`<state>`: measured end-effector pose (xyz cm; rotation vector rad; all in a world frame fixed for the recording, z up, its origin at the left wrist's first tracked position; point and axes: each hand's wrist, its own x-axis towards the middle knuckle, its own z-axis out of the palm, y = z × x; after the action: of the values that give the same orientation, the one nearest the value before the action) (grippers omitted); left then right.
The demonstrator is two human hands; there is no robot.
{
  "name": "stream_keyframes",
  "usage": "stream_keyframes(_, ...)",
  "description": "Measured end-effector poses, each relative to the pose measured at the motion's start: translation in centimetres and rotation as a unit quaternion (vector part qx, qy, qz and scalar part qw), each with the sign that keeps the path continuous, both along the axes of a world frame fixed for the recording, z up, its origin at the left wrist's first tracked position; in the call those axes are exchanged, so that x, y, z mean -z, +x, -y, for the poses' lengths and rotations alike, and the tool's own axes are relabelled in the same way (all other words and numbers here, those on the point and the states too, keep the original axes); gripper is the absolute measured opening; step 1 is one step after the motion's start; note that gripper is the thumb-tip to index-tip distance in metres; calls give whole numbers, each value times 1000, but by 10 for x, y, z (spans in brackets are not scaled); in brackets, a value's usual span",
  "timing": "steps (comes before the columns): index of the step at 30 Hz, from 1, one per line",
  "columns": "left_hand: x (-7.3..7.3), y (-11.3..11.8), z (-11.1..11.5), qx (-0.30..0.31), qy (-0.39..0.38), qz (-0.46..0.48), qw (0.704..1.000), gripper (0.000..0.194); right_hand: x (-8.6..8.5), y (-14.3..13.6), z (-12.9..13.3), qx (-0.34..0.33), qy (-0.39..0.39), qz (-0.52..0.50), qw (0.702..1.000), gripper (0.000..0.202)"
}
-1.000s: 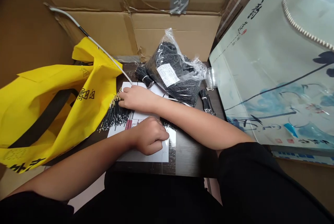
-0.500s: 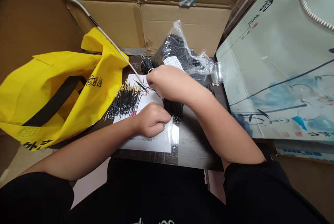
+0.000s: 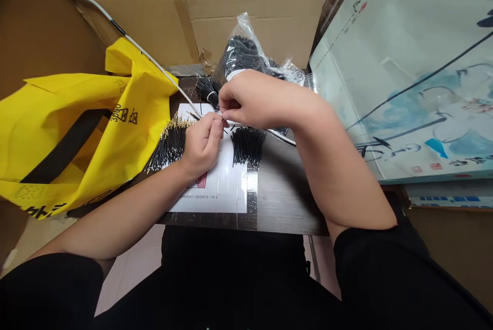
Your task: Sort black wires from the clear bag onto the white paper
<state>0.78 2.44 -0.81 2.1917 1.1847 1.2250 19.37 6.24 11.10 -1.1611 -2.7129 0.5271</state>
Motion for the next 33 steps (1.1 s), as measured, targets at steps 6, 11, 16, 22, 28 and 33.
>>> stream_keyframes(6,2,2,2,45,-53,30,997,30,1,20,-23,133,12,-55,990,30)
stream_keyframes(11,4,2,2,63,-84,39,994,25,44,59,-68,373,183,29,909,33)
stream_keyframes(16,2,1,0,51,-58,17,997,25,86,66,-93,371,130,109,913,36)
stream_keyframes(22,-1,0,0,54,-84,8,995,27,96,60,-95,398,145,104,900,36)
stream_keyframes(28,2,2,1,58,-86,3,995,35,92,54,-91,395,143,91,903,20)
stream_keyframes(33,5,3,1,45,-87,2,995,25,88,49,-84,373,144,95,912,22)
